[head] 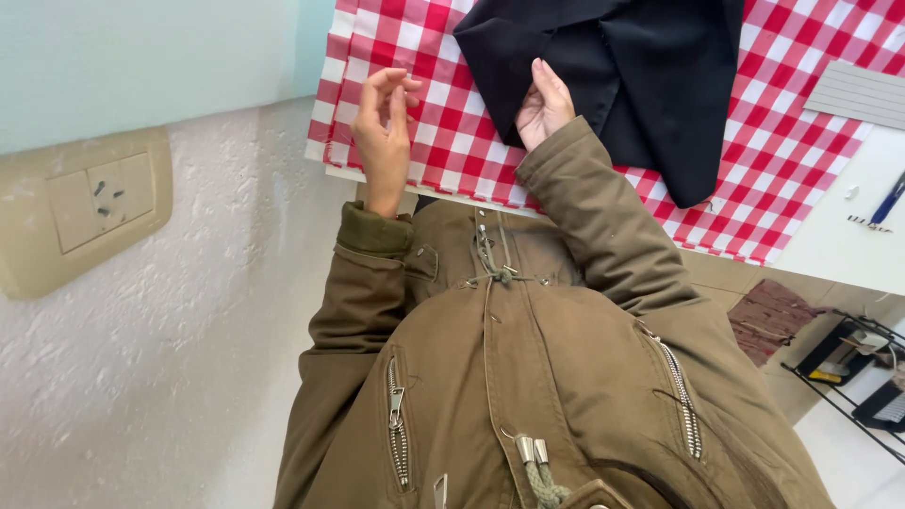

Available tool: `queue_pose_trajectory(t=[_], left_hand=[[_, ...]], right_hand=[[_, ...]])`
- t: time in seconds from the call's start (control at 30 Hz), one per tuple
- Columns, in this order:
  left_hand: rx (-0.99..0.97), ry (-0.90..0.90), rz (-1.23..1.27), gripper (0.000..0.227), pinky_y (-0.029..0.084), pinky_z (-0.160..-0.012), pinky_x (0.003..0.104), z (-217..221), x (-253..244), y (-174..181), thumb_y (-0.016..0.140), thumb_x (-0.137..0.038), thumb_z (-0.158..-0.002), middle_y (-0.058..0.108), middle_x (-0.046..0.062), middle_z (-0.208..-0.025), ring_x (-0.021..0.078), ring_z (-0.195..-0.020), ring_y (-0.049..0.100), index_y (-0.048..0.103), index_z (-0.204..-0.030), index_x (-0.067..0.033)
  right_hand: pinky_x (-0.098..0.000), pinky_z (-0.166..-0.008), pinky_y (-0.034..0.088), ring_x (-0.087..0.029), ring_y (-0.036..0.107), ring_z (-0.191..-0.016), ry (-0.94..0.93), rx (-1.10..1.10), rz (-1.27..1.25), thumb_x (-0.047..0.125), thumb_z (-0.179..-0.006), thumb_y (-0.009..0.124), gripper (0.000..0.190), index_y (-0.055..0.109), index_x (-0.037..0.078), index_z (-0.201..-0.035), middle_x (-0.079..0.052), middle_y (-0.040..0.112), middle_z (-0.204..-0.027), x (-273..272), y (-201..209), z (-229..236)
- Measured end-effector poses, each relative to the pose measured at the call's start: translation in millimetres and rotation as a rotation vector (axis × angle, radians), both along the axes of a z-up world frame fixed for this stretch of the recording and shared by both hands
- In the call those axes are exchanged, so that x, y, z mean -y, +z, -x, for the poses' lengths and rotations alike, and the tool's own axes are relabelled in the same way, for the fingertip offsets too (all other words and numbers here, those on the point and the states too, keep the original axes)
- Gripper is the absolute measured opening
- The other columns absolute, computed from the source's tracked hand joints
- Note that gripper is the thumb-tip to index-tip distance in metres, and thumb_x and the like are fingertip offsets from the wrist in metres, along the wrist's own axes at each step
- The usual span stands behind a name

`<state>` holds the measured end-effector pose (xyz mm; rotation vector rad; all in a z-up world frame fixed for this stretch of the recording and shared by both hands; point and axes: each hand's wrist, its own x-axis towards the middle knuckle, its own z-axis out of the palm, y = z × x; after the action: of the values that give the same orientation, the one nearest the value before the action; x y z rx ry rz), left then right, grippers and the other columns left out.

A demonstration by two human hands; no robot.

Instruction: Measuring and preparing black fabric on a workspace table.

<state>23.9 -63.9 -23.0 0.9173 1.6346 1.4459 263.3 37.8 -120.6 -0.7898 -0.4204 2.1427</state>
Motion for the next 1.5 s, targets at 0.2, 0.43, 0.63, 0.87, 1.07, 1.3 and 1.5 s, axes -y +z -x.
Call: queue_pose_trajectory(t=[0.2, 0.43, 0.63, 0.87, 1.07, 1.3, 1.5], left_hand=[[-0.253, -0.099, -0.007, 0.020, 0.062, -0.077, 0.027, -35, -15, -1, 0.064, -0.006, -0.104, 0.074, 0.005, -0.113, 0.0139, -0.093, 0.074, 0.069, -0.123, -0.0090], [-0.380, -0.126, -0.114, 0.038, 0.058, -0.087, 0.029, -63, -28, 22, 0.076, -0.005, -0.098, 0.063, 0.005, -0.129, 0.0188, -0.110, 0.066, 0.067, -0.135, -0.0110], [-0.324, -0.075, -0.058, 0.038, 0.058, -0.080, 0.027, -68, -31, 14, 0.081, -0.008, -0.093, 0.067, 0.005, -0.124, 0.0170, -0.099, 0.066, 0.070, -0.129, -0.0111], [-0.252, -0.036, -0.067, 0.032, 0.060, -0.084, 0.028, -74, -32, 17, 0.082, -0.007, -0.091, 0.072, 0.006, -0.115, 0.0170, -0.101, 0.071, 0.073, -0.122, -0.0097], [-0.222, -0.047, -0.064, 0.030, 0.060, -0.084, 0.029, -77, -34, 23, 0.082, -0.005, -0.090, 0.073, 0.005, -0.112, 0.0178, -0.102, 0.073, 0.073, -0.118, -0.0090], [-0.353, -0.234, -0.179, 0.034, 0.056, -0.103, 0.037, -89, -48, 33, 0.079, 0.000, -0.093, 0.067, 0.008, -0.125, 0.0261, -0.121, 0.064, 0.070, -0.125, -0.0070], [-0.687, -0.617, -0.327, 0.034, 0.038, -0.122, 0.047, -133, -79, 7, 0.072, -0.001, -0.097, 0.059, 0.011, -0.144, 0.0309, -0.143, 0.049, 0.067, -0.130, -0.0033]], right_hand=[[-0.0378, -0.098, 0.060, -0.022, 0.074, -0.110, 0.022, -0.070, 0.131, 0.028, -0.111, 0.054, 0.034, 0.064, 0.000, -0.129, -0.013, 0.075, -0.124, 1, 31, 9], [-0.0376, -0.095, 0.061, -0.017, 0.073, -0.109, 0.055, -0.002, 0.076, 0.027, -0.110, 0.062, 0.022, 0.070, 0.008, -0.119, -0.007, 0.075, -0.117, 10, 26, 5], [-0.0347, -0.090, 0.060, -0.015, 0.072, -0.107, 0.078, 0.079, 0.093, 0.015, -0.105, 0.068, 0.010, 0.071, 0.011, -0.113, -0.004, 0.075, -0.113, 8, 33, 12], [-0.0411, -0.095, 0.062, -0.022, 0.072, -0.109, 0.097, 0.109, 0.051, 0.012, -0.102, 0.070, 0.013, 0.068, 0.006, -0.113, -0.010, 0.074, -0.114, 6, 23, 12], [-0.0401, -0.091, 0.060, -0.022, 0.071, -0.109, 0.074, 0.080, 0.099, 0.014, -0.104, 0.067, 0.020, 0.063, 0.006, -0.122, -0.010, 0.073, -0.118, 3, 35, 2], [-0.0426, -0.093, 0.063, -0.025, 0.074, -0.106, -0.131, 0.339, -0.003, 0.007, -0.103, 0.065, 0.025, 0.057, 0.006, -0.126, -0.011, 0.072, -0.117, 0, 60, -89], [-0.0434, -0.092, 0.066, -0.025, 0.073, -0.099, -0.281, 0.608, -0.129, 0.003, -0.105, 0.064, 0.019, 0.055, 0.003, -0.121, -0.016, 0.070, -0.112, 10, 24, -146]])
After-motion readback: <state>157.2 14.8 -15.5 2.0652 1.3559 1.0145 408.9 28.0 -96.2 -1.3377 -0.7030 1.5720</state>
